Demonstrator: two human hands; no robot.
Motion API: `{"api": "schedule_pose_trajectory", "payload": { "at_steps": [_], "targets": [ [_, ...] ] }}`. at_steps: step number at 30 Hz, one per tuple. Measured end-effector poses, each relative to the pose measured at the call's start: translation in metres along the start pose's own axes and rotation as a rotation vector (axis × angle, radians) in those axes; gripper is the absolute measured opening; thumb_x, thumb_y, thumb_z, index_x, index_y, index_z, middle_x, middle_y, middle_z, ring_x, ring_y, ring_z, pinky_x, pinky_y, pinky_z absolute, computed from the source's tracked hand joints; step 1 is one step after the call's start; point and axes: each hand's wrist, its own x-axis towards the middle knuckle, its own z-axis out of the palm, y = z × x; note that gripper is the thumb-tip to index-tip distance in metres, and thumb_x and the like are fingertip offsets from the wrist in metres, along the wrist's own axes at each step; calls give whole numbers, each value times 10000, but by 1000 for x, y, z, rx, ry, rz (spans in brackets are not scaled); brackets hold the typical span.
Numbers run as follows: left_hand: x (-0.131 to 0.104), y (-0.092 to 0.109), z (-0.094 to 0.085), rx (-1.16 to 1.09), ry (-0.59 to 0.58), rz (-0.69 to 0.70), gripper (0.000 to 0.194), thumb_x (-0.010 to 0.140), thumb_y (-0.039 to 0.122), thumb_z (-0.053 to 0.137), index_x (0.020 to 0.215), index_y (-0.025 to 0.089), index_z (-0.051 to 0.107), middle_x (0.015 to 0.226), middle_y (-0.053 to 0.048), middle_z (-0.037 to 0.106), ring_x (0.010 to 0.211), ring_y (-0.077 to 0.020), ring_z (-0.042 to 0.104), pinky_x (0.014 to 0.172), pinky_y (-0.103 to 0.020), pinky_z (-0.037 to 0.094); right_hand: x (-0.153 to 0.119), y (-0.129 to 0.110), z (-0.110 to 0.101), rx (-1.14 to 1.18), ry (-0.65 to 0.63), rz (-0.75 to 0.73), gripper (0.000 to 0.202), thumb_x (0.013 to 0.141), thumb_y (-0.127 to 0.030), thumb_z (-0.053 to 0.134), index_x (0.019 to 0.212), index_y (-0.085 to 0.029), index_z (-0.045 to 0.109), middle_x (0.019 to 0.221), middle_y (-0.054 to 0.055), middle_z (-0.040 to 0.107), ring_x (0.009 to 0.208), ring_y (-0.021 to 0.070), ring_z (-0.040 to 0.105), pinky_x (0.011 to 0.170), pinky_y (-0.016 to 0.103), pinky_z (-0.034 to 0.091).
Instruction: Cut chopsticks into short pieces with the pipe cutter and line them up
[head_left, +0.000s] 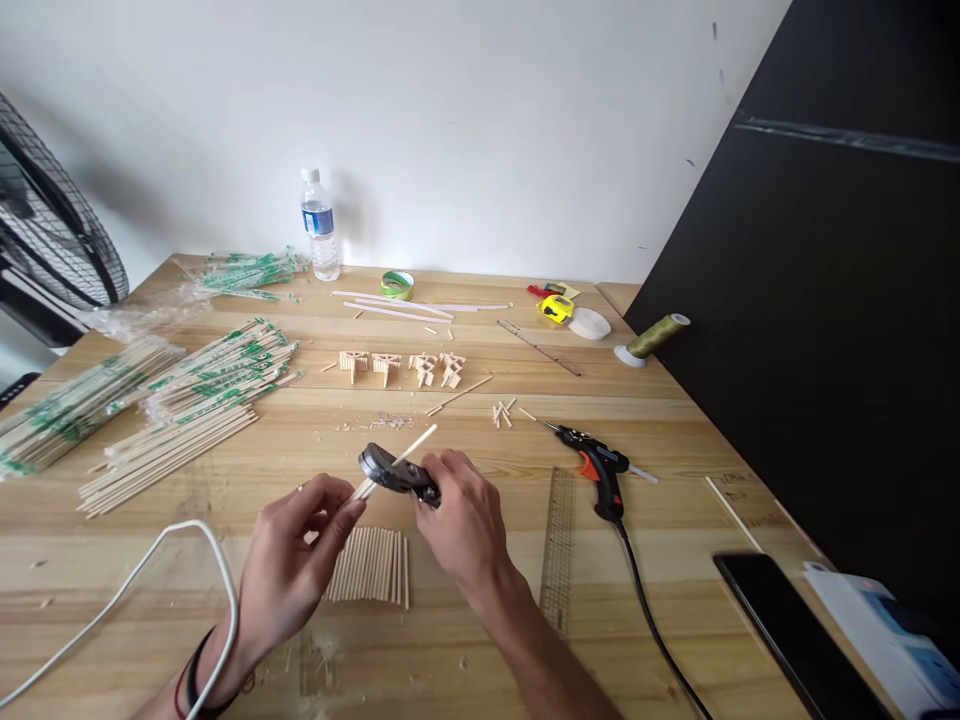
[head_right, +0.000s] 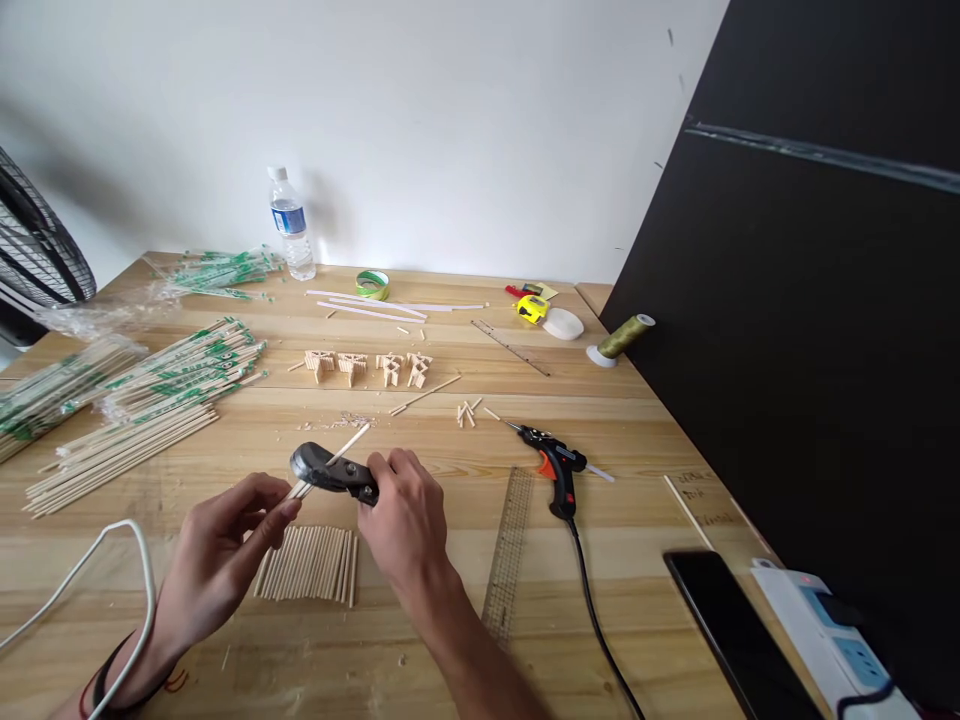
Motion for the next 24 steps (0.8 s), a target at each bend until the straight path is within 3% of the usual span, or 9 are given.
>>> {"api": "schedule_pose_trajectory", "payload": {
  "at_steps": [5,7,10,13,17,21,24],
  "targets": [
    [25,-14,-18,-6,-170,-27,369,954,516,602,776,194,580,680,17,574,602,-131,549,524,-216,450,9,0,2,-96,-152,136,71,854,-160,738,868,-227,720,863,44,752,792,222,695,666,295,412],
    [35,-31,-27,131,-114,-17,392,948,548,563,757,206,552,655,18,579,591,-142,551,534,-236,456,13,-2,0,-111,-211,161,58,900,-192,702,922,-229,741,911,39,778,824,212,713,686,289,420],
    [48,-60,-34,445,72,17,377,898,540,560,697,222,547,622,-2,596,581,-184,575,578,-302,476,16,-4,-3,-151,-291,163,106,954,-249,655,987,-232,754,974,46,798,886,213,731,716,286,440],
    [53,-74,-33,529,203,38,311,868,502,595,763,211,629,807,-81,658,774,-279,655,728,-416,531,20,-4,-4,-222,-390,134,167,982,-291,609,1040,-235,755,1017,62,805,907,226,745,727,291,461],
    [44,-55,-24,540,297,178,374,995,421,456,1192,182,666,1275,-173,630,1162,-332,630,989,-509,492,27,-5,-5,-273,-470,71,168,934,-281,638,989,-213,781,971,103,814,874,259,764,719,299,484],
    [26,-26,-5,592,130,551,405,1023,327,472,1389,192,581,1475,-158,573,1300,-321,565,1072,-501,431,30,-14,-12,-302,-540,-12,185,911,-251,635,975,-204,801,935,133,816,862,282,776,730,308,511],
    [18,-21,6,702,55,610,430,978,364,558,1371,197,608,1490,-153,588,1296,-361,560,1064,-533,419,33,-23,-17,-318,-578,-60,205,921,-282,629,994,-205,804,943,141,817,864,293,780,728,314,529]
  ]
}}
